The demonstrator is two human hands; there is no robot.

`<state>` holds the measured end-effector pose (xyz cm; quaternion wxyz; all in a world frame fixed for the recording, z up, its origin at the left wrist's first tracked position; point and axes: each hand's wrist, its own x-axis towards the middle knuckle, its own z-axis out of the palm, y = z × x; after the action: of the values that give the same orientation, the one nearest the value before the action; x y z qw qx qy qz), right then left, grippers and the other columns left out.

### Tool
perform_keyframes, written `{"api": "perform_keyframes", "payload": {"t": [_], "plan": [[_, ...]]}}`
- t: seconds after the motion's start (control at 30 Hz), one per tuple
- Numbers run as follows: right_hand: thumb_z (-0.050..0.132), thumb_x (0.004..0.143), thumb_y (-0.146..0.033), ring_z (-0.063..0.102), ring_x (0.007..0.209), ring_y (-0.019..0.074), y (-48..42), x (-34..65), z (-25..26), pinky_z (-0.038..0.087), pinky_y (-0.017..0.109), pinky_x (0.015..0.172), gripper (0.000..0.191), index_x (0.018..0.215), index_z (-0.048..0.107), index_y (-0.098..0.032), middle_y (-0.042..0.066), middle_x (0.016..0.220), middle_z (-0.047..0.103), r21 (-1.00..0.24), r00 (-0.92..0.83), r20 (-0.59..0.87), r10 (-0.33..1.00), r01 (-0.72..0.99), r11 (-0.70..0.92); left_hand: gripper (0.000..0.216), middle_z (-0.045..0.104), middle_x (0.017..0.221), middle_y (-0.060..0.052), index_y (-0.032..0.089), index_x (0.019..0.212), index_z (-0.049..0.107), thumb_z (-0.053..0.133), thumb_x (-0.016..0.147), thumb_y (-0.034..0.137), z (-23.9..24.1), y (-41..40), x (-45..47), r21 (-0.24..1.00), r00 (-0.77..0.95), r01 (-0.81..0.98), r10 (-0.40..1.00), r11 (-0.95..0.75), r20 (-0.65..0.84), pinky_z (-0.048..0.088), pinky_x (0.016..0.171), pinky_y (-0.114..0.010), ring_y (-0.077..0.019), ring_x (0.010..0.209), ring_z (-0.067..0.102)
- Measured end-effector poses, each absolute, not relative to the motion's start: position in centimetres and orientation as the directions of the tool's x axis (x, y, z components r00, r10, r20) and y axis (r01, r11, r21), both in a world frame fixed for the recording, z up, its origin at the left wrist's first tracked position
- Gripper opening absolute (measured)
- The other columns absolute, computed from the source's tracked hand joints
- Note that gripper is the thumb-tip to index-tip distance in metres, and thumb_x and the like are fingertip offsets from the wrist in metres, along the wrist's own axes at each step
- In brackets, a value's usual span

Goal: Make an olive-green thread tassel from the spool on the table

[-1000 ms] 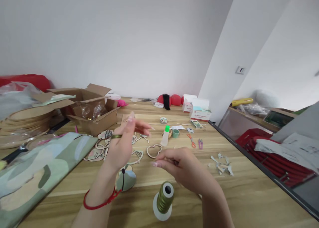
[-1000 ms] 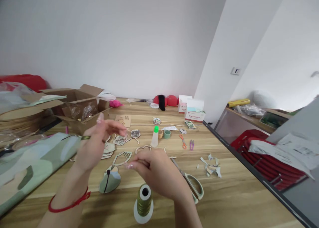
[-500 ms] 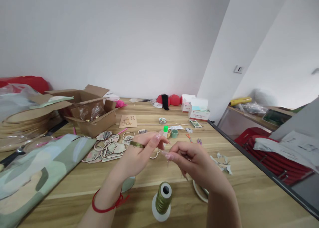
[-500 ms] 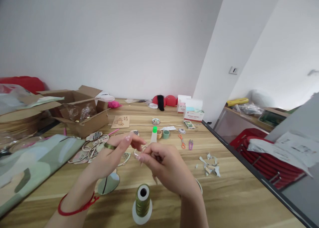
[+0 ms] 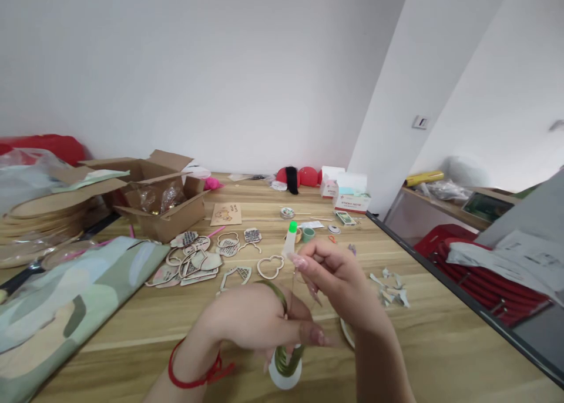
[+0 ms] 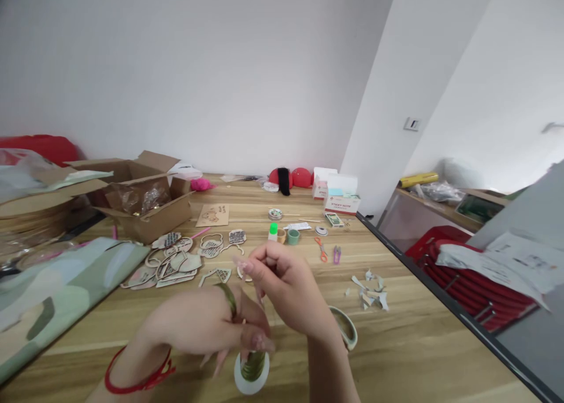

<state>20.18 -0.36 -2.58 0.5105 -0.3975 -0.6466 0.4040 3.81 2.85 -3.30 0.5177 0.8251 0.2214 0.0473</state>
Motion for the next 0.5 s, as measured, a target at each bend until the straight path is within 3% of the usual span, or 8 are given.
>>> {"api": "perform_keyframes", "payload": {"t": [0.1, 0.2, 0.27, 0.33, 0.43, 0.5], "plan": [[0.061, 0.088, -0.046, 0.043, 0.047, 0.0077, 0.5, 19.5, -3.1, 0.035, 0.02, 0.045, 0.032, 0.073, 0.054, -0.018, -0.006, 0.055, 0.044, -0.926, -0.163, 0.32, 0.933, 0.155, 0.345, 0.048, 0.064, 0.058, 0.0, 0.021, 0.075, 0.072, 0.05, 0.085, 0.062, -3.4, 2.3, 4.1, 0.842, 0.872, 0.42, 0.406, -0.339, -0.272, 0.037, 0.039, -0.021, -0.0096, 0.037, 0.051], [0.059, 0.088, -0.046, 0.045, 0.047, 0.0084, 1.4, 19.0, -3.6, 0.036, 0.021, 0.046, 0.032, 0.073, 0.053, -0.019, -0.006, 0.056, 0.046, -0.915, -0.176, 0.301, 0.937, 0.223, 0.336, 0.051, 0.066, 0.061, -0.002, 0.019, 0.076, 0.072, 0.049, 0.085, 0.064, -3.1, 2.1, 4.1, 0.892, 0.912, 0.364, 0.295, -0.269, -0.284, 0.04, 0.039, -0.02, -0.0101, 0.039, 0.052], [0.058, 0.089, -0.043, 0.045, 0.048, 0.0086, 1.7, 18.7, -3.9, 0.036, 0.022, 0.047, 0.03, 0.072, 0.053, -0.019, -0.006, 0.056, 0.047, -0.905, -0.201, 0.283, 0.938, 0.267, 0.33, 0.059, 0.068, 0.064, -0.006, 0.017, 0.078, 0.074, 0.046, 0.084, 0.069, -2.6, 1.9, 3.8, 0.962, 0.971, 0.195, 0.179, -0.191, -0.161, 0.044, 0.043, -0.023, -0.0134, 0.045, 0.057], [0.058, 0.089, -0.038, 0.046, 0.05, 0.0092, 1.8, 18.5, -4.0, 0.037, 0.022, 0.05, 0.026, 0.072, 0.054, -0.019, -0.005, 0.058, 0.049, -0.899, -0.235, 0.266, 0.935, 0.29, 0.329, 0.071, 0.068, 0.064, -0.011, 0.014, 0.079, 0.076, 0.038, 0.084, 0.074, -1.9, 1.7, 3.5, 0.992, 0.988, -0.045, 0.138, -0.119, 0.061, 0.047, 0.046, -0.027, -0.0172, 0.048, 0.059], [0.058, 0.087, -0.027, 0.047, 0.053, 0.0098, 1.7, 18.2, -4.0, 0.037, 0.022, 0.051, 0.019, 0.071, 0.053, -0.019, -0.005, 0.059, 0.051, -0.897, -0.294, 0.257, 0.921, 0.282, 0.34, 0.073, 0.064, 0.058, -0.009, 0.018, 0.077, 0.076, 0.028, 0.088, 0.072, -1.0, 1.9, 2.6, 0.899, 0.832, -0.431, 0.352, -0.074, 0.428, 0.046, 0.046, -0.028, -0.0185, 0.048, 0.059], [0.058, 0.087, -0.024, 0.047, 0.051, 0.0092, 1.5, 18.2, -4.0, 0.036, 0.021, 0.05, 0.018, 0.071, 0.052, -0.019, -0.006, 0.057, 0.049, -0.912, -0.349, 0.225, 0.91, 0.254, 0.322, 0.064, 0.063, 0.059, -0.007, 0.02, 0.075, 0.075, 0.033, 0.091, 0.065, -0.6, 2.5, 1.9, 0.81, 0.635, -0.57, 0.551, -0.139, 0.541, 0.049, 0.051, -0.029, -0.0185, 0.053, 0.061]]}}
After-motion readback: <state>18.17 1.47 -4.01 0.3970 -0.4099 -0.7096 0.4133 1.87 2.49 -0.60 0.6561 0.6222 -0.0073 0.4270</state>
